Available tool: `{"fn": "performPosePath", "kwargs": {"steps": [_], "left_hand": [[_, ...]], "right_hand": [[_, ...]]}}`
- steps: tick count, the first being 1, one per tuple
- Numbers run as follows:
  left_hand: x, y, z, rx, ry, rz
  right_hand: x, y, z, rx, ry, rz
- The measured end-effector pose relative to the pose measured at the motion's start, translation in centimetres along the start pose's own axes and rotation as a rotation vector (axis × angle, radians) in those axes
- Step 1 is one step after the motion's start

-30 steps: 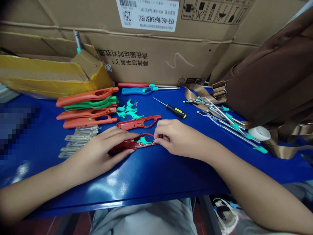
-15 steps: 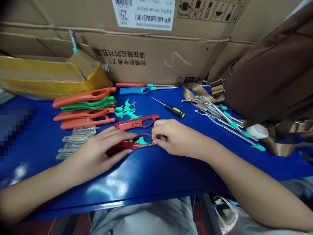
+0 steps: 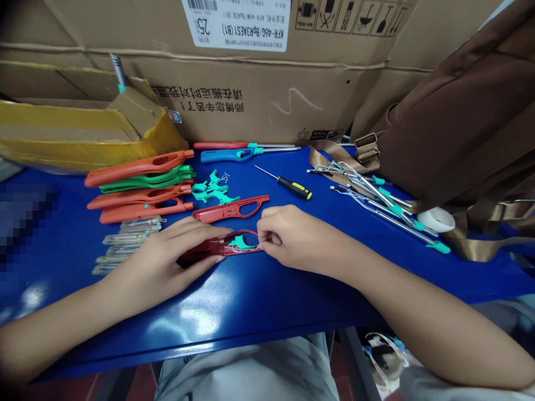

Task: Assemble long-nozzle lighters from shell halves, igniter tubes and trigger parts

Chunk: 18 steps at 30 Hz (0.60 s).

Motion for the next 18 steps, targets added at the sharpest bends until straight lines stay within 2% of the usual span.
{"fn": "performPosePath", "kwargs": {"steps": [4,10,15,18], "left_hand": [[0.08,0.05,-0.07,0.012,-0.015,-0.002],[0.19,0.02,-0.06,0.012,-0.022,0.002],[0.19,0.03,-0.03,0.007,-0.020,-0.004],[0.08,-0.01,0.02,0.008,-0.020,-0.007]], "right_hand": [[0.41,-0.21,0.00,0.004,-0.052,-0.039],[0.26,-0.28,0.04,0.025,-0.018,-0.084],[0.18,-0.29,0.00,-0.014,-0.039,-0.123],[-0.39,-0.19,0.02,-0.015,-0.003,-0.169]]}}
Point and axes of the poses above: each hand's wrist, its own z-axis away from the middle knuckle, its own y-axis out of the back of the hand, x = y × z, the point moved 8 cm from there along -z, towards the middle knuckle, and after that the axes turned 10 degrees about x, right-handed, at the moved point
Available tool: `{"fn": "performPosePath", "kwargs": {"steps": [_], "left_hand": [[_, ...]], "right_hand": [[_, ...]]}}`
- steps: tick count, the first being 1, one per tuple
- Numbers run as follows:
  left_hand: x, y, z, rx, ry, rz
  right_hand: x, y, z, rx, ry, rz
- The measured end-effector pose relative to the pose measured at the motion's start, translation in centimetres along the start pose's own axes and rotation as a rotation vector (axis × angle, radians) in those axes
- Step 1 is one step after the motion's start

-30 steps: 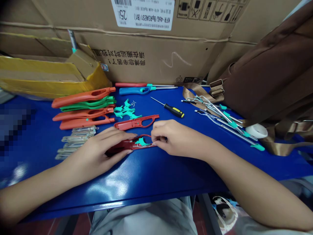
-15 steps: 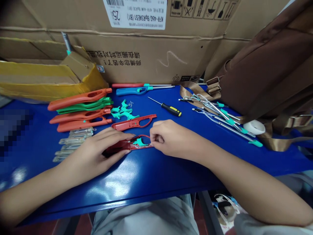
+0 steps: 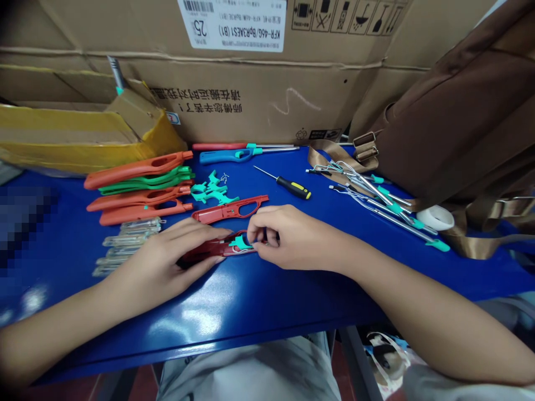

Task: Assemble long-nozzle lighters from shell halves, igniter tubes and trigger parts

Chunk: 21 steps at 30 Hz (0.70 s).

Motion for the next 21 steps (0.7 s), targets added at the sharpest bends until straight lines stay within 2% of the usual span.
{"fn": "performPosePath", "kwargs": {"steps": [5,11,13,18,21], "left_hand": [[0.1,0.0,0.2,0.008,-0.029,0.012],[0.1,-0.1,0.3,-0.010,-0.016,0.020],[0.1,-0.1,0.2,-0.009,-0.013,0.024],[0.0,-0.1,0.2,0.003,-0.017,0.021],[0.0,-0.1,0.3,0.002,-0.018,0.018]], "right_hand": [[-1.1,-1.1,0.3,-0.061,0.136,0.093],[-1.1,-1.3,0.2,-0.037,0.165,0.098],[-0.8,-0.8,0.1,-0.015,0.122,0.066],[1.0,0.1,0.1,0.013,-0.132,-0.015],[1.1,0.0,0.2,-0.018,-0.146,-0.029]]}}
Point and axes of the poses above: each hand's wrist, its own z-axis away from the middle knuckle, its own y-axis out of the back of the hand, x = y × z, the point moved 8 cm from there along -z, towards the middle knuckle, and after that the axes turned 10 degrees about x, right-handed, at the moved point
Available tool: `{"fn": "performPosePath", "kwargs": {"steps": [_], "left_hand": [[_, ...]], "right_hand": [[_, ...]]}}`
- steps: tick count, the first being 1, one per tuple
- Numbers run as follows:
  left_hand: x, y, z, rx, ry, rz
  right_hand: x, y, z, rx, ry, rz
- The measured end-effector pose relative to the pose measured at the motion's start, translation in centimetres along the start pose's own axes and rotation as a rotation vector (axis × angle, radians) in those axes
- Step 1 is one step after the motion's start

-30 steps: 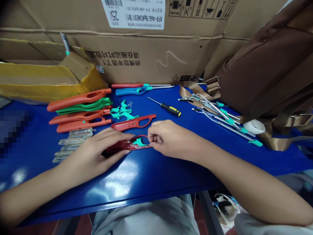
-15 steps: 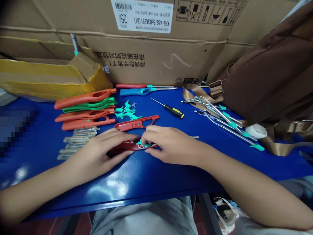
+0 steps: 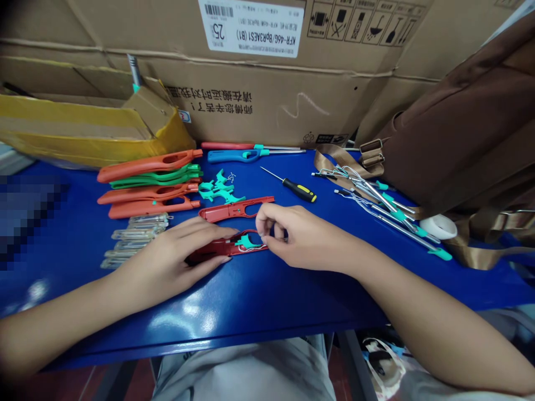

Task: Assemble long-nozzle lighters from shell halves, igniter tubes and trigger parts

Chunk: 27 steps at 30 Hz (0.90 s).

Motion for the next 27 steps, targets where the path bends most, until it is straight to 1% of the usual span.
{"fn": "performPosePath", "kwargs": {"steps": [6,16,20,25,27], "left_hand": [[0.0,0.0,0.0,0.002,-0.009,0.000],[0.1,-0.1,0.0,-0.006,-0.021,0.003],[0.0,0.0,0.0,0.015,-0.022,0.010],[-0.1,-0.1,0.0,0.018,-0.009,0.034],[-0.2,0.3,-0.1,0.040,0.001,0.002]], "right_hand": [[-1.1,-0.1,0.1,0.038,0.169,0.108],[-1.5,-0.3,0.0,0.032,0.270,0.146],[-1.7,-0.6,0.1,0.007,0.282,0.152],[-1.3,-0.6,0.0,0.009,0.241,0.131],[-1.1,-0.6,-0.1,0.012,0.226,0.136]]}}
Point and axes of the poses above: each hand's wrist, its own z-axis away from the middle knuckle, its own y-axis out of the back of the hand, x = y × z, the point moved 8 cm from there along -z, towards the middle knuckle, and after that the axes turned 10 degrees about x, right-handed, at the moved point
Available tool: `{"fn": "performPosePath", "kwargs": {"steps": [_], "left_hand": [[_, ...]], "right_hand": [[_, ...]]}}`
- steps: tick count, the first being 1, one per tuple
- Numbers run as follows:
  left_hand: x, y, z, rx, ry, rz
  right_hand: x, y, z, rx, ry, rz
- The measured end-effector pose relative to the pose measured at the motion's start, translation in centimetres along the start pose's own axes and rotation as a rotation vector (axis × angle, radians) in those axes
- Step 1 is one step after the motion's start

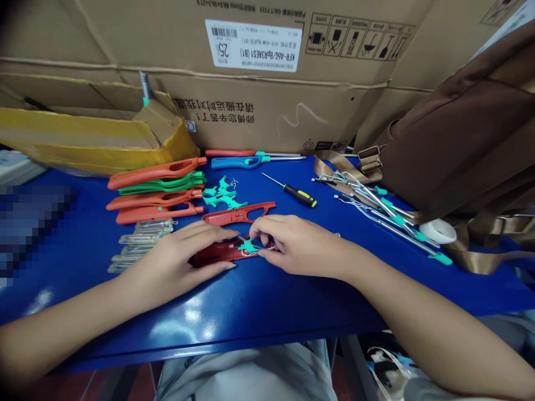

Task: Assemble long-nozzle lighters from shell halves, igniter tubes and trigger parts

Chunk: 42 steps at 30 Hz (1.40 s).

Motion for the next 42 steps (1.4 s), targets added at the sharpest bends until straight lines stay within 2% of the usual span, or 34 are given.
{"fn": "performPosePath", "kwargs": {"steps": [7,12,14,17,21,23,28,36,40,42], "left_hand": [[-1.6,2.9,-1.5,0.115,0.044,-0.266],[-3.4,4.6,-2.2,0.104,0.070,-0.467],[-4.0,5.3,-2.3,0.028,0.106,-0.481],[-4.0,5.6,-1.9,-0.239,0.088,-0.507],[-5.0,7.5,-1.1,-0.398,0.236,-0.669],[-5.0,8.0,-0.8,-0.416,0.260,-0.665],[-4.8,8.8,-0.4,-0.327,0.272,-0.571],[-4.9,8.6,0.3,-0.419,0.373,-0.455],[-4.3,8.2,0.1,-0.443,0.301,-0.451],[-3.3,7.8,-0.4,-0.383,0.235,-0.400]], "right_hand": [[0.6,-0.1,-0.1,0.003,-0.043,0.075],[0.3,-0.3,0.2,0.014,-0.003,0.132],[0.3,-0.3,0.3,0.011,-0.002,0.148],[0.2,-0.4,0.2,0.003,-0.009,0.174],[0.3,-0.5,0.1,-0.012,-0.010,0.192],[0.3,-0.5,0.1,-0.018,-0.009,0.195],[0.1,-0.5,0.0,-0.027,-0.010,0.202],[0.1,-0.6,0.0,-0.032,0.004,0.209],[-0.1,-0.5,0.2,0.008,0.025,0.203],[-0.4,-0.4,0.3,0.037,0.029,0.200]]}}
Point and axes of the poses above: each hand's wrist, its own z-axis away from the middle knuckle, its own y-axis out of the back of the hand, x = y × z, the point moved 8 cm from there along -z, towards the middle knuckle, and after that the axes turned 10 degrees about x, right-handed, at the moved point
